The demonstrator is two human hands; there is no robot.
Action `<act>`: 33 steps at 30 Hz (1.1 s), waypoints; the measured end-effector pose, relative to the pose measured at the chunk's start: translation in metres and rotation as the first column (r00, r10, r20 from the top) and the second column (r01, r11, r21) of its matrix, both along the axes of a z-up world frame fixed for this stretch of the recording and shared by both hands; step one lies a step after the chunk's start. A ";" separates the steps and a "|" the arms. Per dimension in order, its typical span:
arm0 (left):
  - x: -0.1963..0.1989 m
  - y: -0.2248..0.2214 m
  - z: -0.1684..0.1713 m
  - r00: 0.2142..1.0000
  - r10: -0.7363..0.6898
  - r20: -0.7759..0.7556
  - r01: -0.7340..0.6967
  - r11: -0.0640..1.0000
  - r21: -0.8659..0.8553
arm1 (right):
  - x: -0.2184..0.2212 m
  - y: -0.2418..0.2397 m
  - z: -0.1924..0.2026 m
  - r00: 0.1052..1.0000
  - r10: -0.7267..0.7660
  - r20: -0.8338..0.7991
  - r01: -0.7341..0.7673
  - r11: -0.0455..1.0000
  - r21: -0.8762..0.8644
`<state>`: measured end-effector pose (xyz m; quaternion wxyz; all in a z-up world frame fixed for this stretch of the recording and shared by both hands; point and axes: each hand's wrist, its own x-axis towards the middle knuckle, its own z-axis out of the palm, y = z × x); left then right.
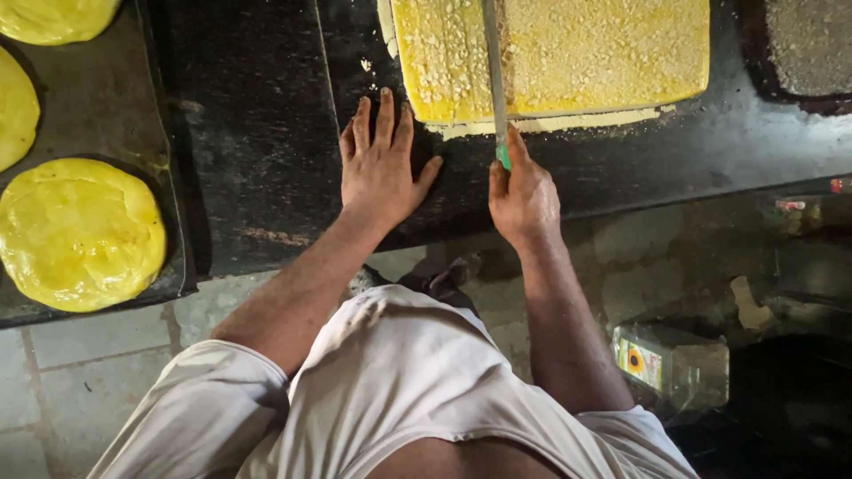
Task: Cutting a large sheet of prepared dough into sections using a long knife.
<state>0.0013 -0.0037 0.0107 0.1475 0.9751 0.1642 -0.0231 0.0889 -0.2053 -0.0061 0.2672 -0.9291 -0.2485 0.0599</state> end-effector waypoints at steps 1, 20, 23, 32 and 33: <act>0.001 0.001 -0.001 1.000 0.001 0.000 -0.001 1.000 0.000 | 0.001 -0.001 -0.003 1.000 0.001 0.000 -0.001 1.000 0.000; 0.001 0.000 -0.003 1.000 0.004 0.008 -0.004 1.000 -0.010 | 0.006 0.001 0.003 1.000 0.011 0.027 -0.014 0.994 0.109; 0.001 0.001 -0.006 1.000 0.001 0.001 -0.001 1.000 0.000 | 0.006 0.001 -0.004 0.997 0.041 0.064 -0.049 0.990 0.133; 0.001 0.001 -0.006 1.000 0.002 -0.010 -0.002 1.000 -0.008 | 0.004 0.008 0.002 0.999 -0.031 -0.031 0.031 0.999 0.010; 0.001 0.002 -0.008 1.000 0.001 -0.005 -0.001 1.000 -0.006 | 0.003 0.007 0.002 0.999 -0.029 -0.024 0.029 1.000 -0.009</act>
